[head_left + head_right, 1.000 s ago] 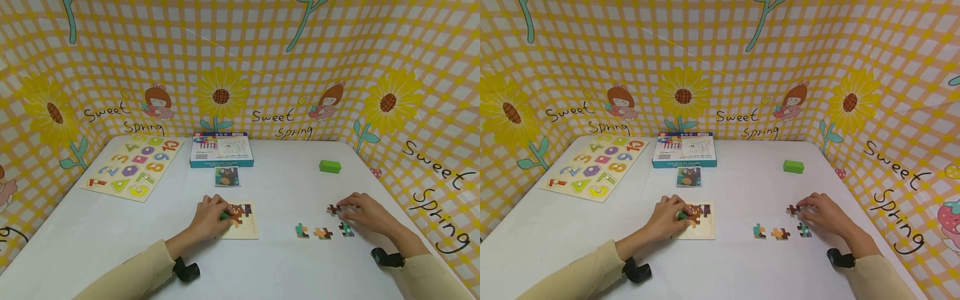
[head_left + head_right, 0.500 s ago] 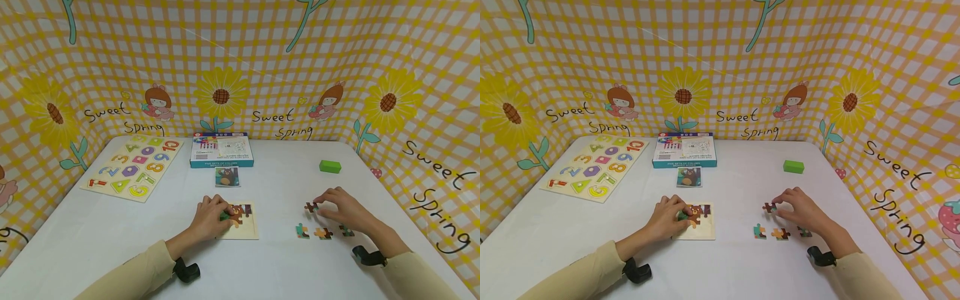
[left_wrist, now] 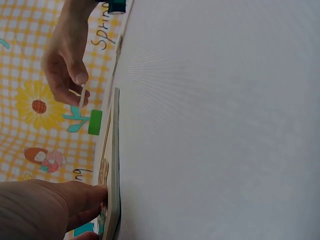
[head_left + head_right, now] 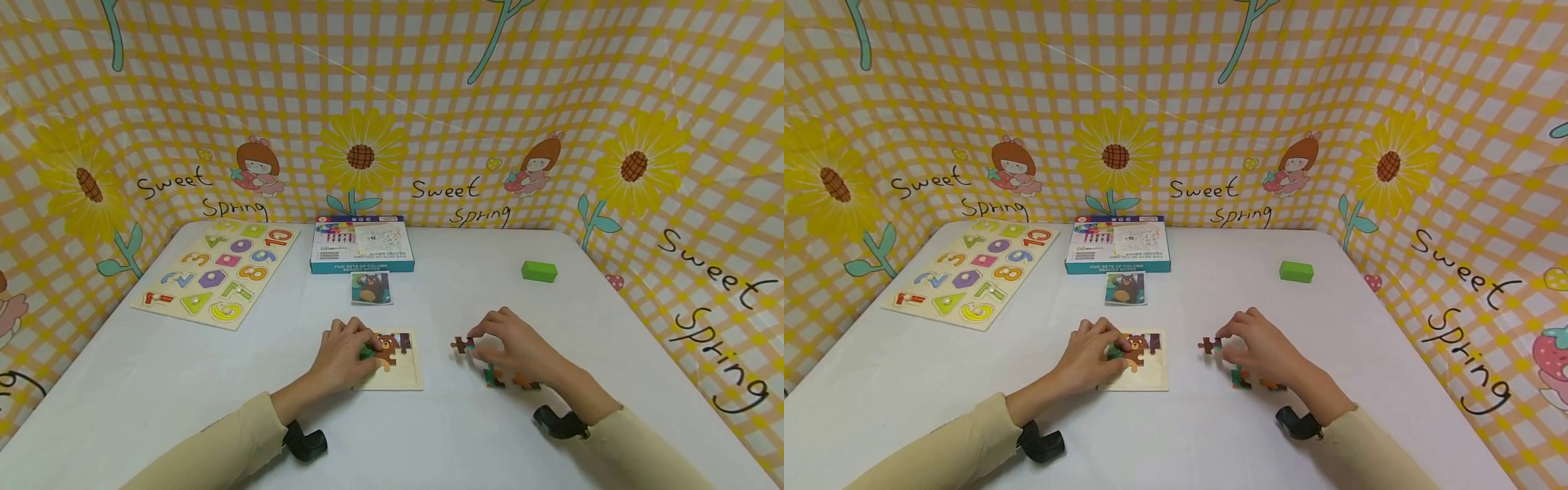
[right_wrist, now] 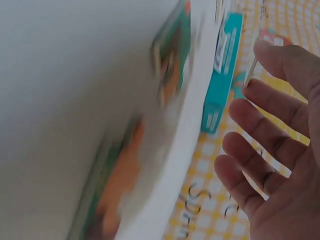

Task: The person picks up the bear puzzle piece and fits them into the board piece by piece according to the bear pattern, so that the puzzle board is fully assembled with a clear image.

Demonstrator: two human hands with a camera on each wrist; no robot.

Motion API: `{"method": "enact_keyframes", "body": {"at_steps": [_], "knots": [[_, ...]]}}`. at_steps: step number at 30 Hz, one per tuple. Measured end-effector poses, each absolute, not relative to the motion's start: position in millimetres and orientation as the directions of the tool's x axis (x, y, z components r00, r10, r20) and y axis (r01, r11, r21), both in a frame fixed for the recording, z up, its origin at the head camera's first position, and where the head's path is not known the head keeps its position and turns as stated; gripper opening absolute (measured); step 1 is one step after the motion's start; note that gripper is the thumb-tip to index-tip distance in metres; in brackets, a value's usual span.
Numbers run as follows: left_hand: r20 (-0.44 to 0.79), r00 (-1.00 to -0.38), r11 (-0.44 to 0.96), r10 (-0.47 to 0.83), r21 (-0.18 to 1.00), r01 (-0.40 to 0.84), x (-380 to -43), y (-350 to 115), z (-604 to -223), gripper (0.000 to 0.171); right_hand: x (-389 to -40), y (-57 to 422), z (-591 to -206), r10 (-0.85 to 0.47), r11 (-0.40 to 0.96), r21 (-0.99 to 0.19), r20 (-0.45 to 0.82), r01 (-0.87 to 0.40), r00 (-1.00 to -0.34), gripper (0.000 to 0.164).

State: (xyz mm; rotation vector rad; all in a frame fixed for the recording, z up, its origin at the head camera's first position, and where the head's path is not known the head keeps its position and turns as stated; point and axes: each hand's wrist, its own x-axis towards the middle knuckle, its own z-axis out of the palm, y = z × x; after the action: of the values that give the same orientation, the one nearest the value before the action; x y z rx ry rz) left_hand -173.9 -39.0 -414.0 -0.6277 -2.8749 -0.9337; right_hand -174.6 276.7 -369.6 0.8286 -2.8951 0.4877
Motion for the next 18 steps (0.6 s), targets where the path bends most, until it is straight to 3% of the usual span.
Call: {"method": "enact_keyframes", "body": {"at_steps": [18], "knots": [[0.183,-0.911,0.718,0.369,0.566,0.404,-173,-39,-413,0.012,-179,212,-379,-0.513,0.800,-0.265,0.163,-0.538,-0.843,0.021]]}}
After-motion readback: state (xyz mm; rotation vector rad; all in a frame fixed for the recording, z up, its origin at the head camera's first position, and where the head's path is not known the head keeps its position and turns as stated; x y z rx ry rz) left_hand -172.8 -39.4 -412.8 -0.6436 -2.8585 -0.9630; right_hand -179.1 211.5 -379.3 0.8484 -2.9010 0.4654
